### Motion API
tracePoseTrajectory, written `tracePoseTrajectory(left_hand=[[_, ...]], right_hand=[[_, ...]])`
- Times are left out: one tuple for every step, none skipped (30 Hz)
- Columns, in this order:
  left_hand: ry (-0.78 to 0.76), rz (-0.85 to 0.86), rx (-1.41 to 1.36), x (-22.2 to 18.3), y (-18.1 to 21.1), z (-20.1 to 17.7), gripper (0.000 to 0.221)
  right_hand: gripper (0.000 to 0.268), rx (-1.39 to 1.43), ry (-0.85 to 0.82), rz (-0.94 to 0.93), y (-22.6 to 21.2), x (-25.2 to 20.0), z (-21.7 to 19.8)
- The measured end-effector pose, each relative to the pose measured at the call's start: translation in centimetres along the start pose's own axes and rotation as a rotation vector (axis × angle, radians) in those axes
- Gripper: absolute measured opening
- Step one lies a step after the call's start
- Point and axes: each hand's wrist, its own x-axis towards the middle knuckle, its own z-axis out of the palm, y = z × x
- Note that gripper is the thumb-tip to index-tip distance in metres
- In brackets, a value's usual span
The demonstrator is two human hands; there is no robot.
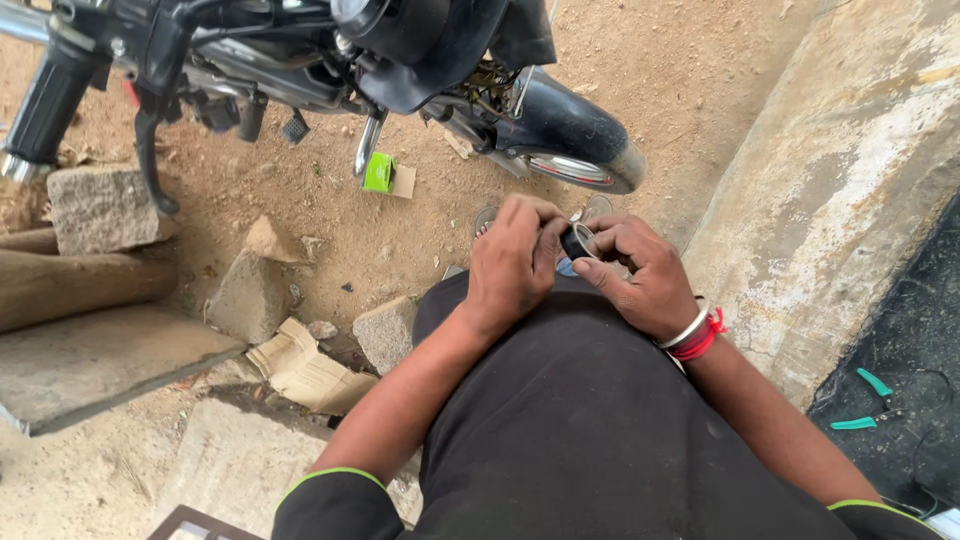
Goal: The person works on the wiring and electrical components behind the headlight of a motorcycle, using a small tool to manipulate wires and applying electrical tape to connections.
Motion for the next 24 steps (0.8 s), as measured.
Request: tracePoseTrajectory(left_hand=[[0.027, -0.013, -0.013, -0.1, -0.1, -0.2, 0.009], [0.054, -0.027, -0.026, -0.2, -0.3, -0.3, 0.008], [0.08, -0.062, -0.003, -0.1, -0.7, -0.5, 0.008], [0.107, -0.098, 0.02, 0.1, -1.2, -0.6, 0.009], [0.131, -0.138, 0.043, -0.1, -1.8, -0.7, 0.009], [0.151, -0.15, 0.038, -0.4, -2.4, -0.5, 0.01], [0.17, -0.16, 0.034, -0.7, -3.1, -0.2, 0.01], [0.189, -0.17, 0.029, -1.1, -4.0, 0.2, 0.011], [0.191, -0.174, 0.059, -1.5, -5.1, 0.8, 0.011], [0.193, -0.179, 0.089, -1.9, -6.4, 1.5, 0.012], [0.196, -0.185, 0.119, -2.3, -7.7, 2.4, 0.013], [0.082, -0.351, -0.045, -2.4, -9.4, 3.2, 0.017], [-0.038, -0.512, -0.21, -2.4, -11.3, 3.8, 0.02], [-0.162, -0.667, -0.377, -2.4, -13.1, 4.6, 0.023], [-0.154, -0.925, -0.654, -2.5, -14.7, 5.5, 0.028], [-0.139, -1.181, -0.934, -2.7, -16.1, 6.4, 0.033], [-0.119, -1.431, -1.215, -2.8, -17.1, 7.2, 0.039], [-0.273, -1.334, -1.147, -3.5, -17.6, 7.8, 0.043], [-0.416, -1.228, -1.077, -4.1, -17.8, 8.4, 0.047], [-0.552, -1.116, -1.003, -4.5, -17.7, 9.1, 0.051], [-0.588, -1.178, -1.072, -5.2, -17.2, 9.8, 0.052], [-0.625, -1.241, -1.141, -5.7, -16.5, 10.6, 0.054], [-0.661, -1.304, -1.207, -6.0, -15.8, 11.1, 0.056], [-0.615, -1.295, -1.234, -6.0, -15.2, 11.6, 0.049]], right_hand=[[0.022, 0.013, -0.006, -0.059, -0.1, 0.0, 0.3], [0.023, 0.027, -0.013, -0.117, -0.1, -0.2, 0.6], [0.024, 0.039, -0.035, -0.161, -0.1, 0.0, 0.7], [0.024, 0.051, -0.057, -0.205, 0.0, 0.1, 0.8], [0.024, 0.064, -0.082, -0.245, 0.1, 0.0, 1.0], [0.024, 0.045, -0.094, -0.221, 0.4, 0.0, 1.2], [0.024, 0.025, -0.103, -0.196, 0.8, 0.1, 1.4], [0.025, 0.005, -0.113, -0.172, 1.2, 0.1, 1.7], [0.023, 0.013, -0.125, -0.155, 1.8, 0.1, 1.9], [0.022, 0.022, -0.137, -0.138, 2.4, 0.2, 2.2], [0.021, 0.029, -0.151, -0.121, 3.1, 0.3, 2.3], [0.014, 0.219, -0.155, 0.058, 3.9, 0.5, 2.7], [0.014, 0.408, -0.155, 0.238, 4.7, 0.7, 3.2], [0.021, 0.595, -0.15, 0.42, 5.5, 0.9, 3.3], [0.02, 0.8, -0.124, 0.497, 6.4, 0.8, 3.4], [0.023, 1.005, -0.095, 0.573, 7.2, 0.9, 3.6], [0.029, 1.211, -0.062, 0.645, 8.0, 0.9, 3.6], [0.026, 1.076, -0.065, 0.612, 8.8, 0.8, 3.6], [0.023, 0.937, -0.07, 0.575, 9.6, 0.8, 3.7], [0.021, 0.798, -0.073, 0.537, 10.3, 0.9, 3.7], [0.019, 0.661, -0.113, 0.484, 11.1, 0.6, 3.5], [0.018, 0.524, -0.152, 0.43, 11.9, 0.3, 3.2], [0.017, 0.389, -0.19, 0.373, 12.6, 0.1, 3.0], [0.017, 0.378, -0.213, 0.36, 13.2, -0.2, 2.6]])
